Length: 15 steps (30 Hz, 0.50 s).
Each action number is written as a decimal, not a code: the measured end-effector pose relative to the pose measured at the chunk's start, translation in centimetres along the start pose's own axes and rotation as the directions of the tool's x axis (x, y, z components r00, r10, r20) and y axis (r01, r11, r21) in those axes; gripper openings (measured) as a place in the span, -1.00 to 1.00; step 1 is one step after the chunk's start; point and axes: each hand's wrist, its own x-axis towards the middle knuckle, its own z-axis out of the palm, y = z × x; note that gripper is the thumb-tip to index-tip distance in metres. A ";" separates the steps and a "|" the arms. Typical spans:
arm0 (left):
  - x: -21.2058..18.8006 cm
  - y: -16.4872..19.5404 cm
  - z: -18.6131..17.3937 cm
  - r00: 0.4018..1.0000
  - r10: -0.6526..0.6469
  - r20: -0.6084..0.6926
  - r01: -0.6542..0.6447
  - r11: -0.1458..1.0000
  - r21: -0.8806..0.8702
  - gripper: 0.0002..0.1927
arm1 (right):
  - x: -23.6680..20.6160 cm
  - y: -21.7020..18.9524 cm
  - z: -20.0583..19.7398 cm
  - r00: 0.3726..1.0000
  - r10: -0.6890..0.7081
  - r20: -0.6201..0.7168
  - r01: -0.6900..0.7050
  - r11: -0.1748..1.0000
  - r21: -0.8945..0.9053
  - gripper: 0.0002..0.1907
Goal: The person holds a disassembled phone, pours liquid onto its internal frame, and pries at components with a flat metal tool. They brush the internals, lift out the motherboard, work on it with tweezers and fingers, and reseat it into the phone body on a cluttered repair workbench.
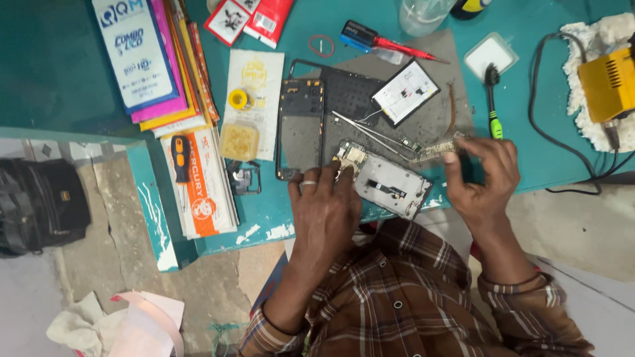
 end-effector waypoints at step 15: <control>-1.8 -1.8 3.7 0.883 -0.104 -0.457 -0.055 0.945 -0.322 -0.86 | 1.0 -1.6 0.0 0.993 -0.019 -0.116 0.034 0.990 0.136 -0.84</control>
